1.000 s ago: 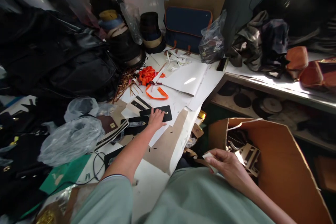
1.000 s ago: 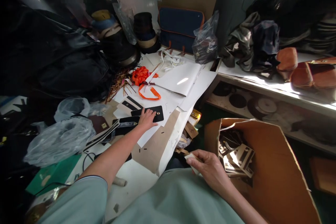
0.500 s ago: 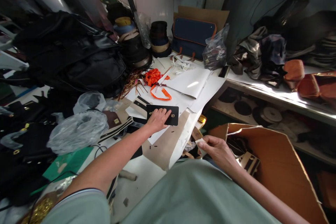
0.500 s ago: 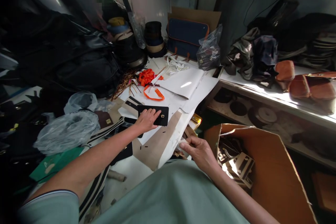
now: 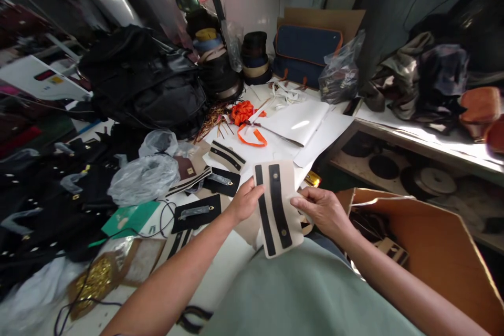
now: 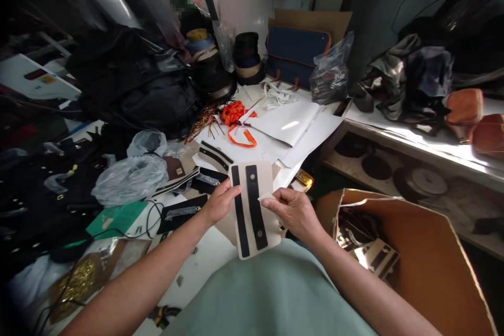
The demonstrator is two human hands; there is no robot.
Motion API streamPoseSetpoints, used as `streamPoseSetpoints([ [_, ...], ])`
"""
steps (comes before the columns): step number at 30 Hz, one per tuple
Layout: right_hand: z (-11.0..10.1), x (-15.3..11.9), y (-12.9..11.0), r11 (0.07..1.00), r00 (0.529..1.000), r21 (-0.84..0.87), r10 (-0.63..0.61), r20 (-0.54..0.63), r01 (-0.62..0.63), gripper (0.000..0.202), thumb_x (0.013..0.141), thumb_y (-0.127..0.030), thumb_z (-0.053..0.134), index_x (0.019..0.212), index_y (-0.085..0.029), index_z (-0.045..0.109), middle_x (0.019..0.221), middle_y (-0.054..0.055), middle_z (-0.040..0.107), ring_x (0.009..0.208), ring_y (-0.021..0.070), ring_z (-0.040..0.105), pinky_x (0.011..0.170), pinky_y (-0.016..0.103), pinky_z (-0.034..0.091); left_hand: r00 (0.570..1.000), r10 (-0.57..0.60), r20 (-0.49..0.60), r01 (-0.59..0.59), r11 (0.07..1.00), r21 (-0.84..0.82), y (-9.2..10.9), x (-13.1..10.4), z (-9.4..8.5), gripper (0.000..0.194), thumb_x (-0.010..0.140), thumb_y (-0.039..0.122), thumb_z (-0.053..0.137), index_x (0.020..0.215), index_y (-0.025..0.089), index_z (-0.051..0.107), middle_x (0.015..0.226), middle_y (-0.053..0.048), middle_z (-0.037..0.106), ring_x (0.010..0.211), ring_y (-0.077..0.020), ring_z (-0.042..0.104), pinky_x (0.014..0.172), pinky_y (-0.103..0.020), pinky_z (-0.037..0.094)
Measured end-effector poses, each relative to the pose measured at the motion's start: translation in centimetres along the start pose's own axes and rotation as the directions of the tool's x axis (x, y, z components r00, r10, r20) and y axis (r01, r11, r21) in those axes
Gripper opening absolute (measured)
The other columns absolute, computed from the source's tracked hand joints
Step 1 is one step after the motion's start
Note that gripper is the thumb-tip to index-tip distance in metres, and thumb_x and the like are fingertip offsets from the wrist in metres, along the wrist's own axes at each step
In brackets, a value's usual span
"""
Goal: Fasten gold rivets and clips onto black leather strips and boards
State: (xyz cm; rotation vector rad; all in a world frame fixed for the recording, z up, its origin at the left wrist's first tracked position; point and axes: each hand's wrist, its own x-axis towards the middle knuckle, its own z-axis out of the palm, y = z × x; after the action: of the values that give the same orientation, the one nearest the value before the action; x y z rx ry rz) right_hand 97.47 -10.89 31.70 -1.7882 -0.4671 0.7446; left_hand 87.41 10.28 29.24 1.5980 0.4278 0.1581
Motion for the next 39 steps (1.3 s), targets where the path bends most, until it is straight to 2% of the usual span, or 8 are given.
streamPoseSetpoints([
  [2,0.3,0.0,-0.2,1.0,1.0,0.004,-0.006,0.007,0.006,0.053,0.076,-0.067,0.074,0.063,-0.019,0.058,0.058,-0.002,0.049,0.057,0.0126,0.043,0.054,0.026,0.035,1.0,-0.003,0.012,0.004,0.996,-0.088,0.9,-0.5,0.6,0.03,0.088,0.034,0.062,0.112,0.019,0.075,0.104,-0.006,0.079,0.104,-0.0269,0.071,0.095,-0.035,0.055],
  [6,0.4,0.0,-1.2,0.999,0.998,-0.004,-0.049,-0.029,0.049,0.055,0.076,-0.069,0.074,0.061,-0.019,0.057,0.057,-0.003,0.047,0.056,0.0118,0.041,0.052,0.025,0.033,0.992,0.07,0.102,-0.062,0.995,-0.072,2.8,-1.0,1.2,0.03,0.093,0.034,0.06,0.113,0.021,0.077,0.114,-0.006,0.078,0.11,-0.0279,0.07,0.103,-0.038,0.052],
  [11,0.2,-0.1,-2.3,0.997,0.993,0.006,-0.082,-0.086,0.083,0.058,0.074,-0.071,0.074,0.06,-0.018,0.056,0.057,-0.002,0.046,0.056,0.0115,0.04,0.05,0.025,0.031,0.976,0.043,0.214,-0.018,0.993,-0.119,4.1,-1.5,1.8,0.032,0.092,0.037,0.061,0.112,0.019,0.078,0.108,-0.007,0.079,0.106,-0.0288,0.072,0.101,-0.039,0.053],
  [18,0.2,-0.5,-2.6,0.999,0.995,-0.004,-0.046,-0.091,0.046,0.056,0.076,-0.069,0.074,0.06,-0.019,0.055,0.055,-0.003,0.044,0.053,0.0111,0.039,0.049,0.025,0.029,0.965,0.067,0.255,-0.032,0.99,-0.137,5.5,-2.1,2.7,0.038,0.089,0.041,0.07,0.12,0.02,0.075,0.119,-0.008,0.077,0.113,-0.0291,0.071,0.101,-0.038,0.054],
  [24,-0.4,-1.2,-3.1,0.989,0.992,-0.075,-0.123,0.014,0.124,0.055,0.094,-0.066,0.055,0.071,-0.017,0.063,0.064,-0.001,0.048,0.061,0.0123,0.041,0.053,0.026,0.033,0.99,0.047,0.133,-0.048,0.999,0.004,6.0,-1.9,3.2,0.036,0.082,0.042,0.081,0.109,0.019,0.08,0.111,-0.009,0.08,0.108,-0.0301,0.074,0.097,-0.039,0.058],
  [28,-0.7,-1.8,-3.4,0.976,0.979,-0.1,-0.181,0.097,0.191,0.047,0.094,-0.062,0.059,0.078,-0.017,0.063,0.068,-0.002,0.046,0.064,0.0127,0.039,0.055,0.027,0.033,0.989,0.053,0.138,-0.053,0.999,-0.001,6.5,-2.0,3.0,0.033,0.084,0.041,0.079,0.105,0.016,0.08,0.111,-0.01,0.08,0.105,-0.0287,0.075,0.095,-0.038,0.059],
  [33,-0.4,-2.0,-3.3,0.945,0.963,-0.188,-0.261,0.065,0.268,0.044,0.095,-0.047,0.062,0.065,-0.02,0.043,0.063,-0.005,0.034,0.061,0.0105,0.031,0.054,0.026,0.027,0.994,0.034,0.103,-0.032,0.999,-0.025,6.8,-2.0,3.3,0.032,0.082,0.04,0.08,0.1,0.014,0.079,0.105,-0.009,0.081,0.097,-0.0259,0.076,0.09,-0.036,0.06],
  [39,-0.2,-2.0,-2.8,0.933,0.962,-0.235,-0.27,0.045,0.273,0.044,0.097,-0.044,0.06,0.066,-0.02,0.039,0.062,-0.006,0.034,0.06,0.0103,0.032,0.056,0.026,0.027,0.992,0.123,0.001,-0.122,0.982,0.144,7.1,-2.3,4.0,0.021,0.085,0.037,0.077,0.09,0.017,0.079,0.095,-0.004,0.082,0.09,-0.0216,0.075,0.081,-0.028,0.058],
])
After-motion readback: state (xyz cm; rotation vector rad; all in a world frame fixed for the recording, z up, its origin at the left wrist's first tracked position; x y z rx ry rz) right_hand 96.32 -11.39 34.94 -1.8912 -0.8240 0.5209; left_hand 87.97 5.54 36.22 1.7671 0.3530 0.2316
